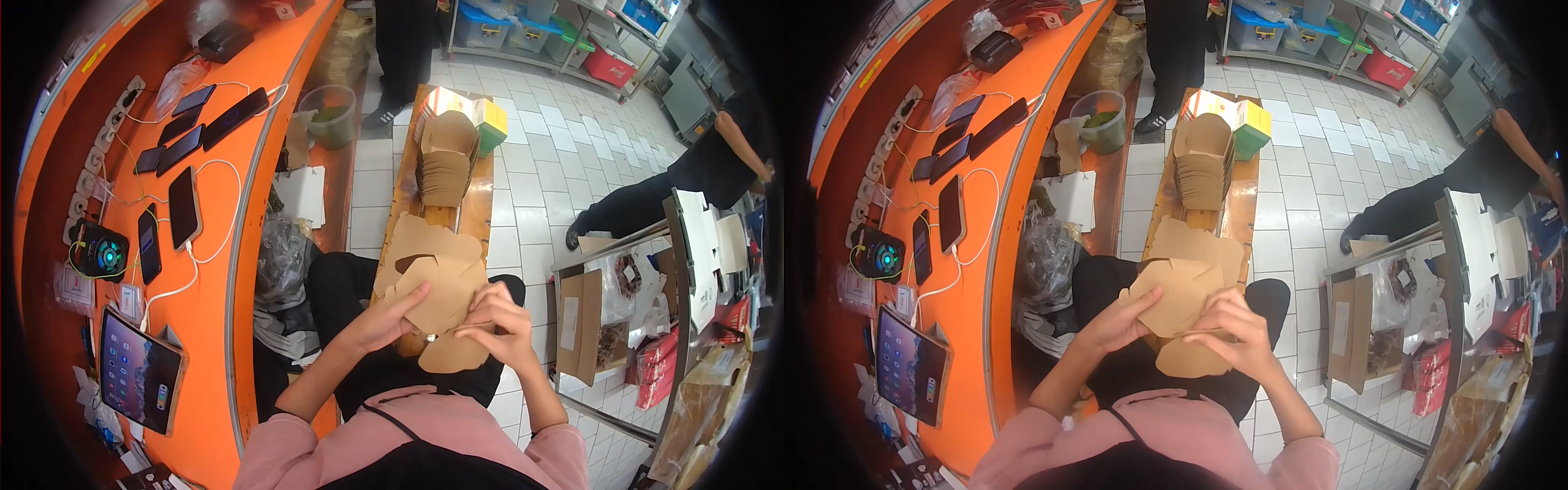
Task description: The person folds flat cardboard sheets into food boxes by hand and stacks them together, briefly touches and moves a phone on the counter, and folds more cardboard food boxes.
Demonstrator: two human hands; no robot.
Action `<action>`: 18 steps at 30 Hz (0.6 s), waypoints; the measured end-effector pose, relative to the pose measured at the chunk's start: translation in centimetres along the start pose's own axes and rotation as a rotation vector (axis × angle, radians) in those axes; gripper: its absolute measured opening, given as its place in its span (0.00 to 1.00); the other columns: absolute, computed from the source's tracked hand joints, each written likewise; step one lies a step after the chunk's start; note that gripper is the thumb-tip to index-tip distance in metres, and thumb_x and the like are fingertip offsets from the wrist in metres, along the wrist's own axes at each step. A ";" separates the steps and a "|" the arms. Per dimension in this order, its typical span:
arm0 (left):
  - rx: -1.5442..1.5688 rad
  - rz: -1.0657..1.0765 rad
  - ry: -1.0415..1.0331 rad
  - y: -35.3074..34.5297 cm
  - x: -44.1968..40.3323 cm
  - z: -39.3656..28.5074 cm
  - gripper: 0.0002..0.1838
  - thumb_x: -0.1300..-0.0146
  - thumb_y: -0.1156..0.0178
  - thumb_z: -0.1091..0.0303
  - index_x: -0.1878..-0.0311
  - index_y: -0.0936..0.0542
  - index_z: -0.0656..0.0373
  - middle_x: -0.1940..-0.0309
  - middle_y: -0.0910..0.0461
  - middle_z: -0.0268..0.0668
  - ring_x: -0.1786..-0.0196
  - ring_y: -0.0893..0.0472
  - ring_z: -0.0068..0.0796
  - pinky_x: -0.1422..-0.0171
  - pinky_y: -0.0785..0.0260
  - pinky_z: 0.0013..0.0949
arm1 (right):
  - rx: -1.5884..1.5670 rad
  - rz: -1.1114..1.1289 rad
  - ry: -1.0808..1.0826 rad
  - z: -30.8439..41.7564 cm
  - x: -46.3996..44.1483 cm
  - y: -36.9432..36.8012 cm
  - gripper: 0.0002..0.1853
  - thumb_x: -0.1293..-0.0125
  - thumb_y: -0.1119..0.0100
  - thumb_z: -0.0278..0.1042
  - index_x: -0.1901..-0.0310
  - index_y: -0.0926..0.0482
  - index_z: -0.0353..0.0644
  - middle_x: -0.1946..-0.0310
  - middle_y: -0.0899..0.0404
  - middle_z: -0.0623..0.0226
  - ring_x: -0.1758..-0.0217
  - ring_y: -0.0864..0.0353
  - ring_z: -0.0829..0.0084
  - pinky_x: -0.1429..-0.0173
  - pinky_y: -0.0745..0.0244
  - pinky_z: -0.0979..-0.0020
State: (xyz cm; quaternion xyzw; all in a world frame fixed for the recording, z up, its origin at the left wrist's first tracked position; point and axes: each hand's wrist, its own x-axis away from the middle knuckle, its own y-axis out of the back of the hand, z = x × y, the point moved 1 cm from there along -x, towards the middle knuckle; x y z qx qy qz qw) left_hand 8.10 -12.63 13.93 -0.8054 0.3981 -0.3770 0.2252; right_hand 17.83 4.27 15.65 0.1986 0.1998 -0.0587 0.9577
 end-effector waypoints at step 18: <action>0.110 -0.260 -0.457 -2.8 2.1 2.6 0.20 0.33 0.51 0.62 0.42 0.35 0.62 0.47 0.31 0.34 0.44 0.32 0.21 0.41 0.39 0.27 | 0.046 -0.531 0.054 1.3 -0.9 -2.3 0.09 0.49 0.37 0.22 0.75 0.29 0.30 0.51 0.43 0.57 0.38 0.40 0.48 0.38 0.38 0.50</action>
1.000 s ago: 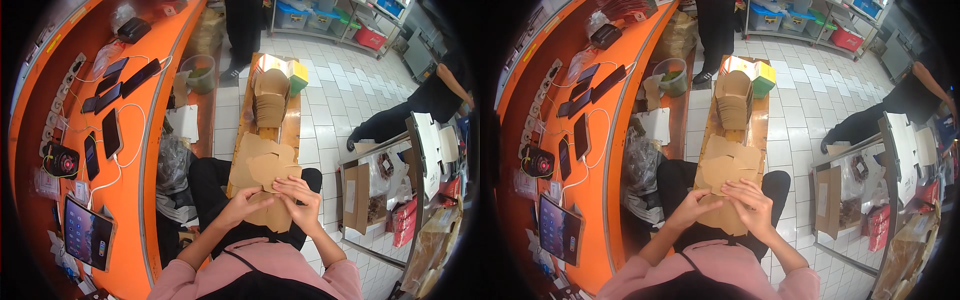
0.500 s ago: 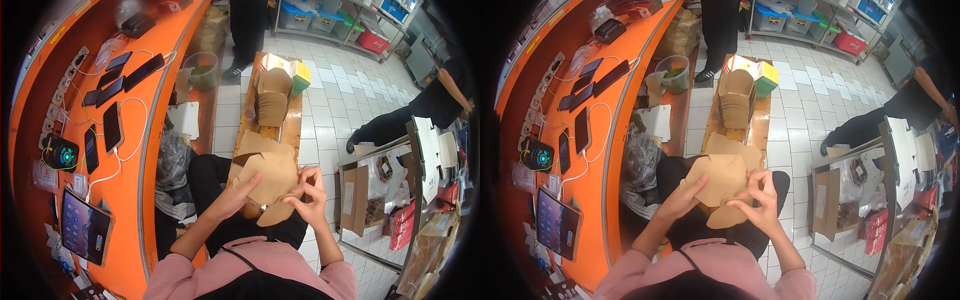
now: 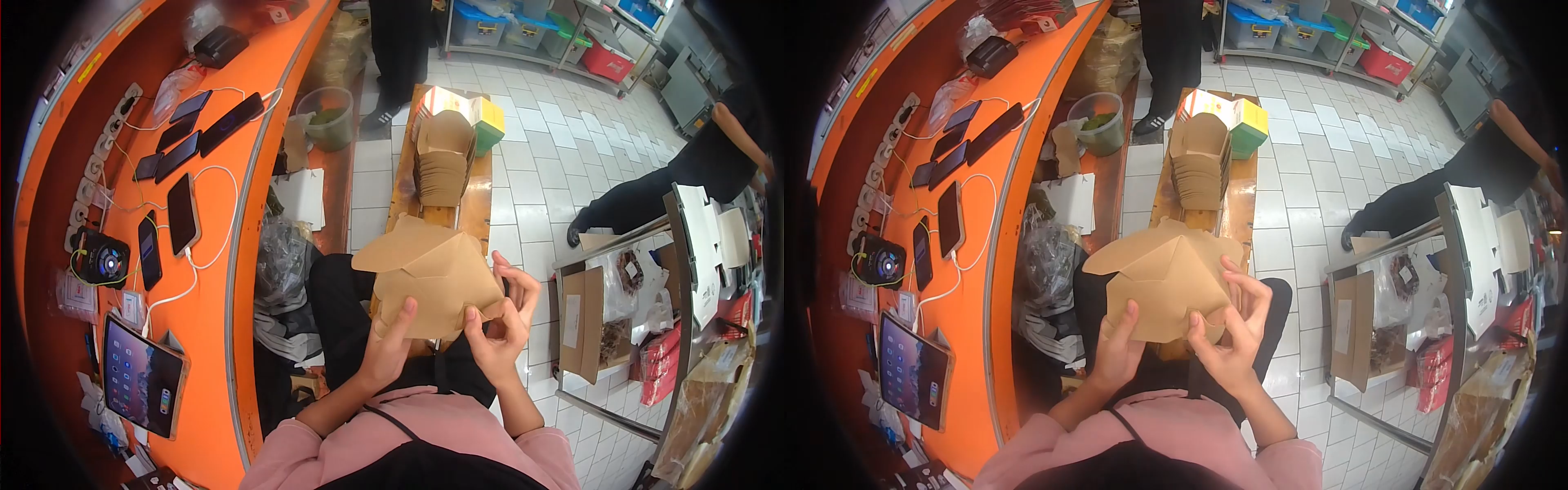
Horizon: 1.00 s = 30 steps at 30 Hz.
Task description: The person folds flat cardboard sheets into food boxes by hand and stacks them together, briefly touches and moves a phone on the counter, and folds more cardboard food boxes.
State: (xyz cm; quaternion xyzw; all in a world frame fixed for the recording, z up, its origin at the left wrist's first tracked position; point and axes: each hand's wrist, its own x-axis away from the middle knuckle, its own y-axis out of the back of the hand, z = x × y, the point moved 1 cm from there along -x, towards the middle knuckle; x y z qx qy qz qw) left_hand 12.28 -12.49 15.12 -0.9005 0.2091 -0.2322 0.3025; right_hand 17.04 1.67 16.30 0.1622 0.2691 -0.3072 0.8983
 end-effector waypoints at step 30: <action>-0.592 0.445 0.083 2.2 -1.9 -0.9 0.29 0.47 0.35 0.68 0.43 0.35 0.64 0.53 0.26 0.38 0.47 0.28 0.28 0.44 0.35 0.33 | -0.210 0.350 -0.599 -4.0 -0.2 1.8 0.39 0.46 0.37 0.31 0.35 0.48 0.44 0.43 0.37 0.56 0.41 0.32 0.63 0.41 0.33 0.63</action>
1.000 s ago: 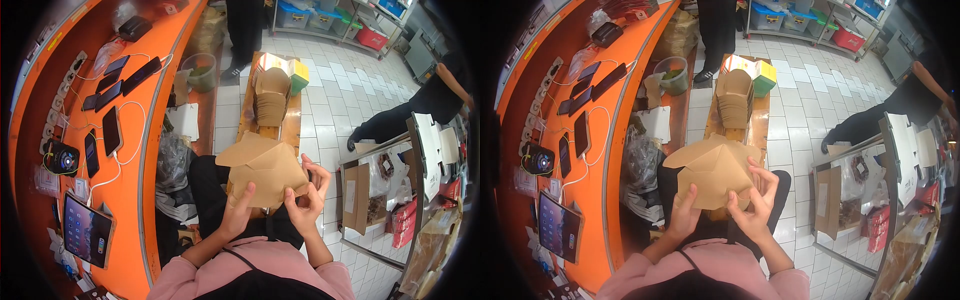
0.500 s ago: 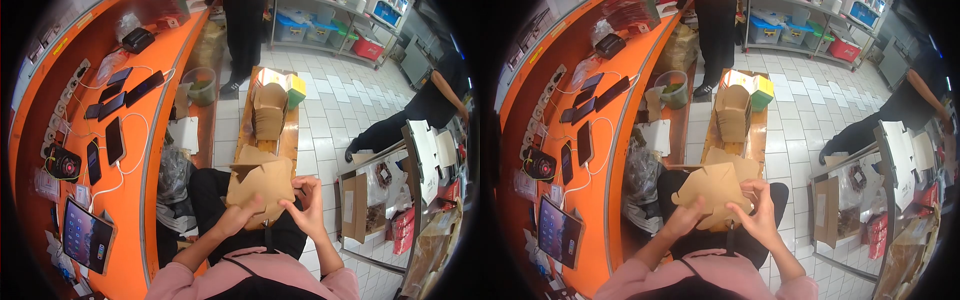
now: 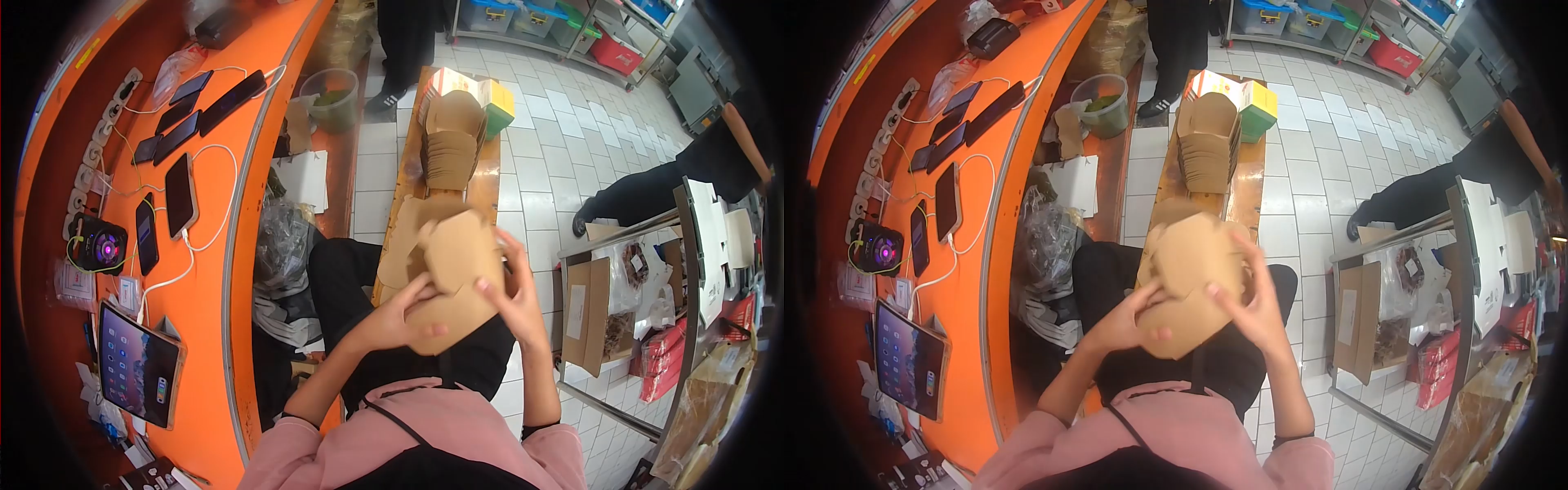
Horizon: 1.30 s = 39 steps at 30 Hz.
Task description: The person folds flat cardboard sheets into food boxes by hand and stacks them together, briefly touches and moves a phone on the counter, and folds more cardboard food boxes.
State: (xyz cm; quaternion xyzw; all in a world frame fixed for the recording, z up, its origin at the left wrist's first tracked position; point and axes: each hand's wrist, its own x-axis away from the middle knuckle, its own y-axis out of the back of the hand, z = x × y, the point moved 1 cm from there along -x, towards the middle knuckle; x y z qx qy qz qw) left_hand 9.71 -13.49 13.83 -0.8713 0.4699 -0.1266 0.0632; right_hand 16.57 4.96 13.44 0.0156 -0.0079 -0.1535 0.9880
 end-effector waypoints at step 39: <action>-0.366 -0.208 0.117 -0.2 1.6 5.1 0.14 0.42 0.40 0.61 0.62 0.20 0.64 0.72 0.18 0.40 0.69 0.19 0.24 0.63 0.29 0.26 | 0.435 0.098 0.108 -2.0 4.2 -2.6 0.08 0.49 0.35 0.25 0.66 0.19 0.36 0.72 0.26 0.64 0.70 0.26 0.72 0.69 0.32 0.75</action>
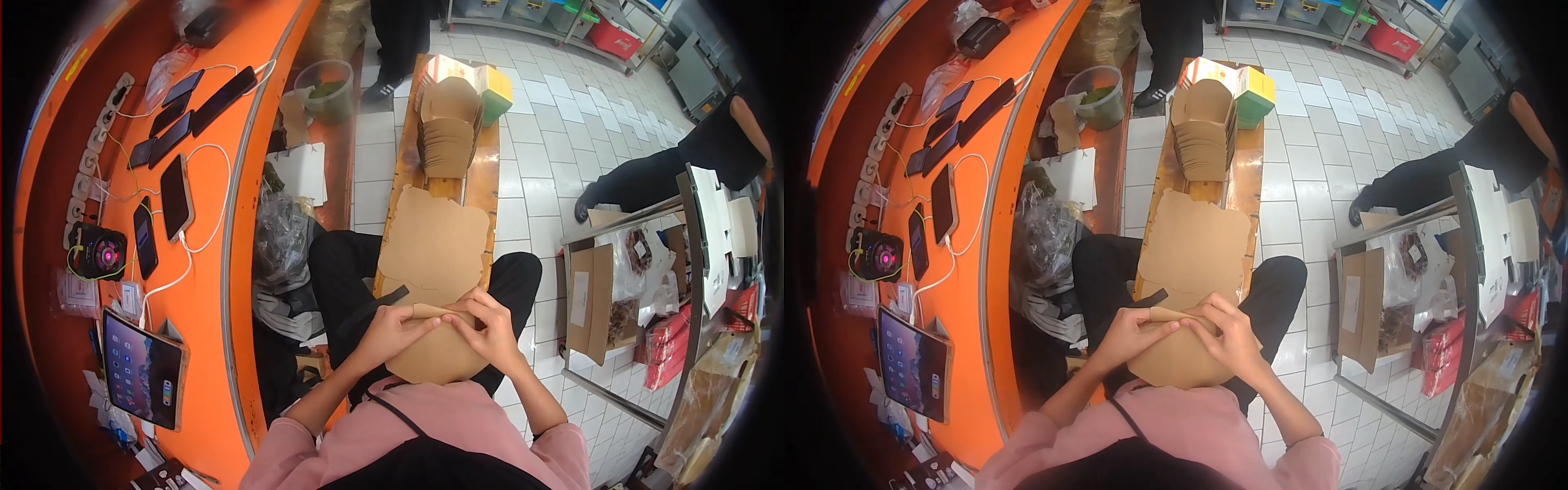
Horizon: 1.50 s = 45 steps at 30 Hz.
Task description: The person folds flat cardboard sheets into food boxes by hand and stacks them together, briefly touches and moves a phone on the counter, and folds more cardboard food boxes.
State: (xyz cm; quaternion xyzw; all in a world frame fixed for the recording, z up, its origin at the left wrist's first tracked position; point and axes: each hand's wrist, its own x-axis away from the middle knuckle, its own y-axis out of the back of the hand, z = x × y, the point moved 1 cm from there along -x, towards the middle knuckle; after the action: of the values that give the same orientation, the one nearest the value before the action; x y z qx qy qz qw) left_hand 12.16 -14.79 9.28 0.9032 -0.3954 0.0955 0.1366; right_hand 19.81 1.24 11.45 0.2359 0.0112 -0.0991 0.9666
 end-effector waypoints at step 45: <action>0.775 -0.009 0.116 0.8 -2.7 -2.5 0.20 0.39 0.42 0.66 0.46 0.32 0.64 0.52 0.27 0.34 0.50 0.26 0.22 0.48 0.32 0.28 | 0.353 -0.529 0.292 1.9 -3.0 2.6 0.21 0.53 0.40 0.13 0.54 0.21 0.39 0.76 0.30 0.65 0.75 0.28 0.72 0.71 0.31 0.74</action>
State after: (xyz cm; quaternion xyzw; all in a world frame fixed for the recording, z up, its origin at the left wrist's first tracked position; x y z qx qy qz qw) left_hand 9.66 -12.66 11.01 0.8828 -0.3176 0.2880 -0.1921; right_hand 17.30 3.17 14.51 0.4000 0.1930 -0.3119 0.8399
